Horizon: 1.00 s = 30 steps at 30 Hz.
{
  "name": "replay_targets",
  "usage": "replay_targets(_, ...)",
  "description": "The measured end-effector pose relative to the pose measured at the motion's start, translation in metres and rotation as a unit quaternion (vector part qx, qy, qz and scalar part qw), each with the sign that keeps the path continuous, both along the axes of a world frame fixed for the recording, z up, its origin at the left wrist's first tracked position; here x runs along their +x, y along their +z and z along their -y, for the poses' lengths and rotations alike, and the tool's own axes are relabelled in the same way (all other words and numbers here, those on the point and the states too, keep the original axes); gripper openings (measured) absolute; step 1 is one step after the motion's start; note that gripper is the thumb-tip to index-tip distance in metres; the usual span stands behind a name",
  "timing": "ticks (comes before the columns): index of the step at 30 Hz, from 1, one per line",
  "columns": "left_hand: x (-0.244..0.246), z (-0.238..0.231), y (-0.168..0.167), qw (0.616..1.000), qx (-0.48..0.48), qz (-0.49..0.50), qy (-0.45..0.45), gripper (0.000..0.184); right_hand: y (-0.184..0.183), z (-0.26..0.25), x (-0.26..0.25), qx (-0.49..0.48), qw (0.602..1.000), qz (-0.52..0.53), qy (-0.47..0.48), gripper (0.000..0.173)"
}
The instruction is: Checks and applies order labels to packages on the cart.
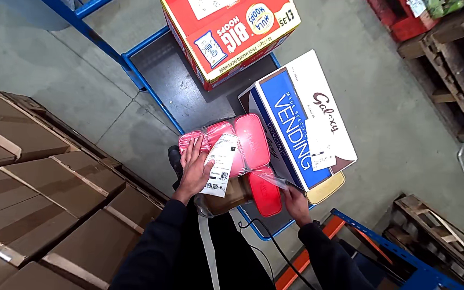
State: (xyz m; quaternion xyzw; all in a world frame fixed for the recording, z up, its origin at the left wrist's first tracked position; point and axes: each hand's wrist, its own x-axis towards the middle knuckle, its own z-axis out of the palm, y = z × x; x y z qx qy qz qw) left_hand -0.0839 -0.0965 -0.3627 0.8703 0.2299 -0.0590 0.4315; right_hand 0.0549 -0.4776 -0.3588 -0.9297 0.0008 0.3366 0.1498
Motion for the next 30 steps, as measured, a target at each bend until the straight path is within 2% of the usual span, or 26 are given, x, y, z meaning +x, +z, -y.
replay_targets(2,-0.002,0.0,0.002,1.0,-0.003,-0.003,-0.002,0.038,0.001,-0.02,-0.005,0.006,0.993,0.034,-0.109,0.034)
replay_targets(4,-0.002,-0.001,-0.001,1.0,-0.004,-0.005,-0.009,0.04,0.005,-0.038,-0.028,0.027,0.978,0.051,-0.2,0.045)
replay_targets(5,-0.002,-0.002,-0.004,1.0,-0.002,-0.007,-0.012,0.041,0.007,-0.046,-0.044,0.031,0.975,0.063,-0.212,0.053)
replay_targets(7,0.001,-0.001,-0.008,1.0,0.002,-0.013,-0.011,0.042,0.009,-0.054,-0.076,0.02,0.98,0.093,-0.172,0.076)
replay_targets(10,0.003,-0.003,-0.011,1.0,0.007,-0.017,-0.007,0.041,0.007,-0.063,-0.109,-0.018,0.989,0.118,-0.082,0.121)
replay_targets(12,0.001,-0.003,-0.011,1.0,0.01,-0.023,-0.014,0.042,0.005,-0.071,-0.122,-0.068,0.988,0.127,-0.05,0.138)
replay_targets(16,0.003,0.0,-0.013,0.999,0.019,-0.025,-0.012,0.043,0.008,-0.092,-0.124,-0.119,0.981,0.137,-0.073,0.142)
replay_targets(19,0.002,-0.001,-0.014,0.999,0.032,-0.022,-0.016,0.044,0.007,-0.107,-0.115,-0.157,0.976,0.151,-0.004,0.131)
replay_targets(22,0.0,-0.001,-0.01,0.999,0.033,-0.017,-0.022,0.045,-0.001,-0.12,-0.109,-0.146,0.978,0.132,0.07,0.125)
replay_targets(28,0.006,-0.001,-0.012,0.998,0.043,-0.035,-0.019,0.044,-0.018,-0.135,-0.129,-0.101,0.954,0.26,0.108,0.116)
replay_targets(30,0.007,-0.003,-0.011,0.998,0.04,-0.034,-0.027,0.044,-0.019,-0.142,-0.123,-0.112,0.955,0.254,0.106,0.121)
